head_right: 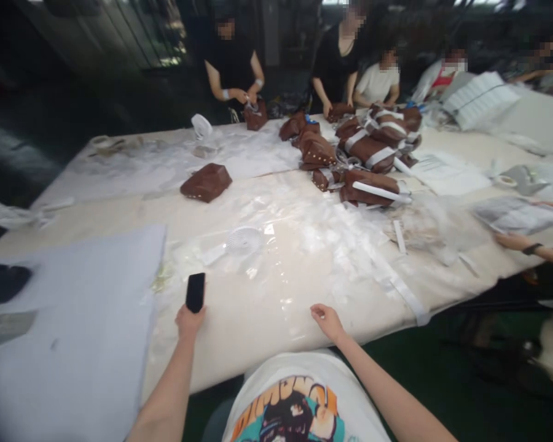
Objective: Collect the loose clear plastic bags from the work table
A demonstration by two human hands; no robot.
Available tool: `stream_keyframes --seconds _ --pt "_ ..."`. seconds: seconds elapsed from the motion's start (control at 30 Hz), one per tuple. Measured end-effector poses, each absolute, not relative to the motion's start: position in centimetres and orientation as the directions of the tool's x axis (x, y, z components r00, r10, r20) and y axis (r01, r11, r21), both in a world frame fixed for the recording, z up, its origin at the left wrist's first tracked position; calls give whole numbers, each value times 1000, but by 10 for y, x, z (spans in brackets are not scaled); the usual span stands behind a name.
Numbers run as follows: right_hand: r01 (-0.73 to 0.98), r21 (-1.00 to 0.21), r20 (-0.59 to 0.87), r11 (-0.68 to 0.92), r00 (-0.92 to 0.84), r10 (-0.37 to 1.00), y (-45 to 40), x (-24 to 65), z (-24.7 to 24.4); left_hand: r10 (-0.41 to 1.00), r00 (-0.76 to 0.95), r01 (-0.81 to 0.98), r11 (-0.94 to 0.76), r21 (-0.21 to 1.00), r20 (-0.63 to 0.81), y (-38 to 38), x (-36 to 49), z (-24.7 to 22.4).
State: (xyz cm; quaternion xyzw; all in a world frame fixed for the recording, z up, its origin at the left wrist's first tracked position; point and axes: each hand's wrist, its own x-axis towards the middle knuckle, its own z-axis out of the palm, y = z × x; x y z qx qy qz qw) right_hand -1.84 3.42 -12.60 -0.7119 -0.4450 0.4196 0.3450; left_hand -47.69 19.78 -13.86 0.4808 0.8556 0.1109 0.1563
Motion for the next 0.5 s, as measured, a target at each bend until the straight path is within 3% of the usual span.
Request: stream_keyframes --seconds 0.27,0.5 --pt "422 -803 -260 -421 389 884 39 -7 -140 771 -578 757 629 178 -267 226 -465 -145" --pt "517 -753 -190 -408 422 886 165 34 -147 796 -506 812 570 126 -333 171 -419 -144"
